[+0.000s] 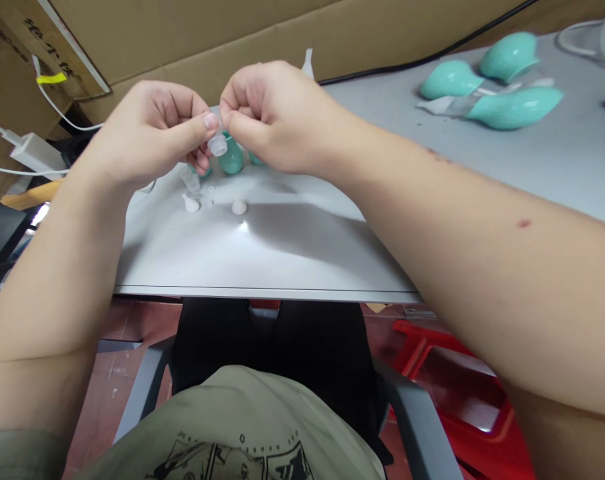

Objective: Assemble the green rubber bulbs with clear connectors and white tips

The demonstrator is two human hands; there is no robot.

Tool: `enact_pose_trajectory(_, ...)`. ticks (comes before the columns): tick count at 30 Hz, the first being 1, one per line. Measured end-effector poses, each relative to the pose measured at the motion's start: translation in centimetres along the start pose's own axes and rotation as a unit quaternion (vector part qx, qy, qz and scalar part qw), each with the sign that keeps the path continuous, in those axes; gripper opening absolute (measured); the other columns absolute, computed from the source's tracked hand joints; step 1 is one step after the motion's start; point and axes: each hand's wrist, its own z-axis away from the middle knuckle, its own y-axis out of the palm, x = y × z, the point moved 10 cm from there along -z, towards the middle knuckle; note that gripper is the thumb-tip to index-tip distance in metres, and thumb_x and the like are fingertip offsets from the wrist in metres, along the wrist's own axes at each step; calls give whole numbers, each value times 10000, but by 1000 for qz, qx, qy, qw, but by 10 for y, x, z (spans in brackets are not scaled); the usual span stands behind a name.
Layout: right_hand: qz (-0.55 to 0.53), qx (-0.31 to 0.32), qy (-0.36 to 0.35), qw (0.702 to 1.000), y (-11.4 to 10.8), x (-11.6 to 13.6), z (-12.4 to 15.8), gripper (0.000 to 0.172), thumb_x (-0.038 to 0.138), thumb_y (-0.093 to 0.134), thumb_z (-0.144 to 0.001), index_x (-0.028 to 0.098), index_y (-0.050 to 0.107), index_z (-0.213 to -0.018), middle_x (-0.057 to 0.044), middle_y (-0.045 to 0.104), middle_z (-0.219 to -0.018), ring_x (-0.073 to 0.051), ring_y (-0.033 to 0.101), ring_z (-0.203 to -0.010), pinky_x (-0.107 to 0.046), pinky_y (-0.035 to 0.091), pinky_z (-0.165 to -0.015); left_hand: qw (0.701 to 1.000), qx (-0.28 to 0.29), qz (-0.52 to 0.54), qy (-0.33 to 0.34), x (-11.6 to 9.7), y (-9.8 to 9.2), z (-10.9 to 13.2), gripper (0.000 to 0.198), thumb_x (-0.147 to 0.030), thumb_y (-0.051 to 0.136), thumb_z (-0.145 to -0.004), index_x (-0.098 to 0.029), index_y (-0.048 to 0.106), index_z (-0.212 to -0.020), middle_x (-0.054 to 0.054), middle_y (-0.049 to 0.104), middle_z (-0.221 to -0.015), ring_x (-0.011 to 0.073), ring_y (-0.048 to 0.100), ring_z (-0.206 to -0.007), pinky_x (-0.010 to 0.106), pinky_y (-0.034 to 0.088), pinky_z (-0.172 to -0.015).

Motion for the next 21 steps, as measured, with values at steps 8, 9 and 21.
enact_pose_trajectory(8, 11, 45, 13, 999, 5, -4, 3, 243, 139, 731, -1056, 263, 621, -878, 68, 557, -607, -93, 422, -546, -281, 366, -553, 1000, 19, 9, 7, -3, 3, -1, 423, -550, 1071, -945, -254, 826, -767, 31, 807, -783, 169, 718, -678, 336, 579, -666)
enact_pose_trajectory(9, 9, 55, 15, 998, 6, -3, 5, 237, 150, 712, -1081, 259, 615, -894, 70, 568, -610, -85, 415, -532, -277, 336, -526, 1000, 20, 6, 7, -3, 3, -1, 391, -496, 1058, -964, -253, 822, -768, 26, 807, -782, 167, 723, -679, 335, 581, -670)
enact_pose_trajectory(21, -16, 146, 42, 988, 17, 5, 9, 377, 29, 551, -1147, 200, 561, -811, 68, 604, -591, -18, 450, -521, -156, 321, -505, 998, 50, -43, -1, -6, 6, 2, 266, -337, 956, -967, -236, 752, -828, 31, 805, -840, 194, 733, -710, 351, 576, -673)
